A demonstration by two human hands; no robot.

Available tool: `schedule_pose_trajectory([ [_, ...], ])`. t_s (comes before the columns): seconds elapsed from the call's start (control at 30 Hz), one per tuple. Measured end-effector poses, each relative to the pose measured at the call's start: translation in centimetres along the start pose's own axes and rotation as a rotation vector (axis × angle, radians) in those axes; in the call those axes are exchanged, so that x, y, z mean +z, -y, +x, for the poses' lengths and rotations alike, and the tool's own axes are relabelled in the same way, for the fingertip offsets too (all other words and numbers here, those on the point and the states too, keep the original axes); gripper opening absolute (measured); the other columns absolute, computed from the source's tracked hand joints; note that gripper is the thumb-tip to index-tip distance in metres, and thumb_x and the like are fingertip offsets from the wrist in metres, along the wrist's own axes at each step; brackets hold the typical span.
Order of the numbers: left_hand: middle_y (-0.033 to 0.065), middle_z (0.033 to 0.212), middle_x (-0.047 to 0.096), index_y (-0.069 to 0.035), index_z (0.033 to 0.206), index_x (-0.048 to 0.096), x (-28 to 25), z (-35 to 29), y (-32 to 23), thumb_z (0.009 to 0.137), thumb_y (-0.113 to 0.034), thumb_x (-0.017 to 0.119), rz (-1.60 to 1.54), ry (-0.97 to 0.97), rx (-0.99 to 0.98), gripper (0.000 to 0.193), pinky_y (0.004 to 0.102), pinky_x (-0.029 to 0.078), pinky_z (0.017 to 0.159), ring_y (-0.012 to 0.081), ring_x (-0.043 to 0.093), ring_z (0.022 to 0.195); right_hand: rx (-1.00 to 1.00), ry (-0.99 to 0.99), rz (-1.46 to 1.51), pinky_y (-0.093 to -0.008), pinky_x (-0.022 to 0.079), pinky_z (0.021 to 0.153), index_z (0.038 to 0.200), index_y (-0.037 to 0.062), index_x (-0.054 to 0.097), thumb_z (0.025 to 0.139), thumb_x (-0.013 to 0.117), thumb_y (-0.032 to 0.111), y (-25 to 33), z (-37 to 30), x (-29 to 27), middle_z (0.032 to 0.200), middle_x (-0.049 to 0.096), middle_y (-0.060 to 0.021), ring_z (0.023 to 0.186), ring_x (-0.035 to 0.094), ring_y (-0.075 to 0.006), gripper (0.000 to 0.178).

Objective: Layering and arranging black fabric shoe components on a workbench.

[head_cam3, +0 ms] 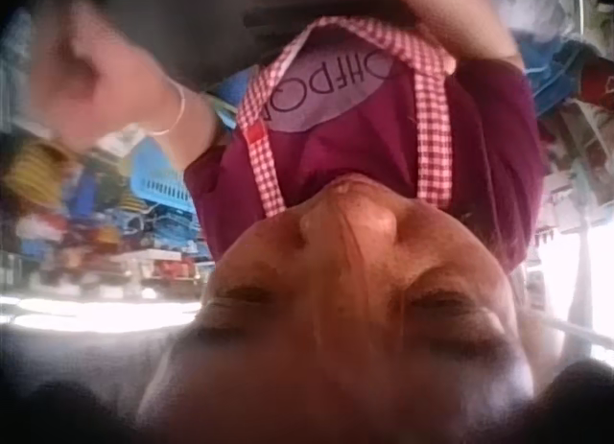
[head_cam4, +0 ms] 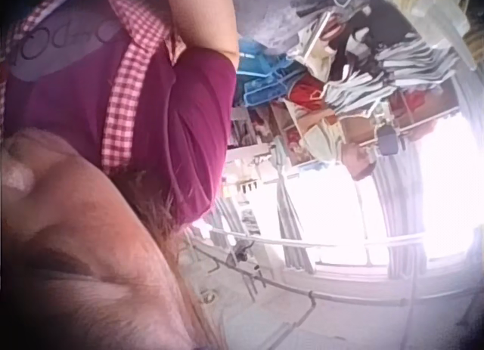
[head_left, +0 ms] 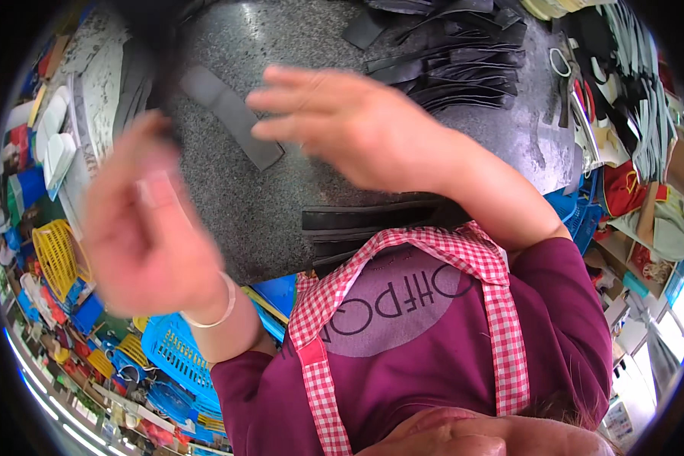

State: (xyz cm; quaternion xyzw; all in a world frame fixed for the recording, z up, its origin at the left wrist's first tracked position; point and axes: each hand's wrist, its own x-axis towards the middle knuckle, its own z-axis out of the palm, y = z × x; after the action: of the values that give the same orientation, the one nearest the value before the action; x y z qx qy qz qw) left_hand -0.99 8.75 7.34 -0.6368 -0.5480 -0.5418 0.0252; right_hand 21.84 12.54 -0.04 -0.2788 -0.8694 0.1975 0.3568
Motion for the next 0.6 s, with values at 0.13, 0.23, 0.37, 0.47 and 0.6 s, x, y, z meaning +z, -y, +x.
schedule_pose_trajectory([
  [0.13, 0.0101, 0.108, 0.082, -0.004, 0.105, 0.083, 2.6, -4.5, -1.4, 0.077, 0.006, 0.082, -0.141, 0.574, 0.355, 0.029, 0.0395, 0.063, 0.087, 0.0294, 0.078, 0.101, 0.196, -0.085, -0.220, -0.0411, 0.057, 0.083, 0.098, 0.0074, 0.075, 0.081, 0.080, -0.001, -1.1, -2.7, -9.3, 0.096, 0.071, -0.0069, 0.095, 0.068, -0.0307, 0.020],
  [0.23, 0.0049, 0.109, 0.081, -0.007, 0.103, 0.084, 3.2, -7.5, -1.6, 0.078, -0.010, 0.078, -0.088, 0.728, 0.405, 0.026, 0.0371, 0.058, 0.083, 0.0233, 0.076, 0.101, 0.264, 0.090, -0.246, -0.0403, 0.056, 0.078, 0.095, 0.0068, 0.073, 0.081, 0.084, 0.002, -1.0, -5.4, -11.9, 0.091, 0.068, -0.0069, 0.091, 0.067, -0.0297, 0.018],
  [0.37, 0.0030, 0.113, 0.081, -0.007, 0.106, 0.083, 3.4, -8.9, -1.8, 0.080, -0.007, 0.079, -0.072, 0.817, 0.388, 0.027, 0.0386, 0.057, 0.088, 0.0219, 0.075, 0.105, 0.283, 0.076, -0.344, -0.0403, 0.056, 0.077, 0.094, 0.0067, 0.073, 0.081, 0.085, 0.004, -1.1, -8.5, -10.7, 0.093, 0.067, -0.0064, 0.090, 0.066, -0.0298, 0.019],
  [0.47, 0.0027, 0.116, 0.080, -0.007, 0.108, 0.082, 3.4, -9.0, -1.9, 0.081, -0.006, 0.081, -0.072, 0.833, 0.346, 0.027, 0.0393, 0.056, 0.090, 0.0223, 0.074, 0.107, 0.321, 0.043, -0.356, -0.0397, 0.056, 0.076, 0.095, 0.0069, 0.073, 0.080, 0.086, 0.006, -1.1, -9.1, -10.2, 0.095, 0.067, -0.0062, 0.088, 0.065, -0.0291, 0.020],
  [0.6, 0.0038, 0.121, 0.078, -0.006, 0.111, 0.082, 3.1, -9.6, -2.0, 0.082, -0.006, 0.084, -0.074, 0.847, 0.287, 0.030, 0.0405, 0.056, 0.091, 0.0245, 0.071, 0.108, 0.159, 0.133, -0.451, -0.0402, 0.056, 0.075, 0.097, 0.0075, 0.074, 0.081, 0.087, 0.010, -0.6, -8.7, -10.3, 0.096, 0.066, -0.0067, 0.089, 0.064, -0.0288, 0.021],
])
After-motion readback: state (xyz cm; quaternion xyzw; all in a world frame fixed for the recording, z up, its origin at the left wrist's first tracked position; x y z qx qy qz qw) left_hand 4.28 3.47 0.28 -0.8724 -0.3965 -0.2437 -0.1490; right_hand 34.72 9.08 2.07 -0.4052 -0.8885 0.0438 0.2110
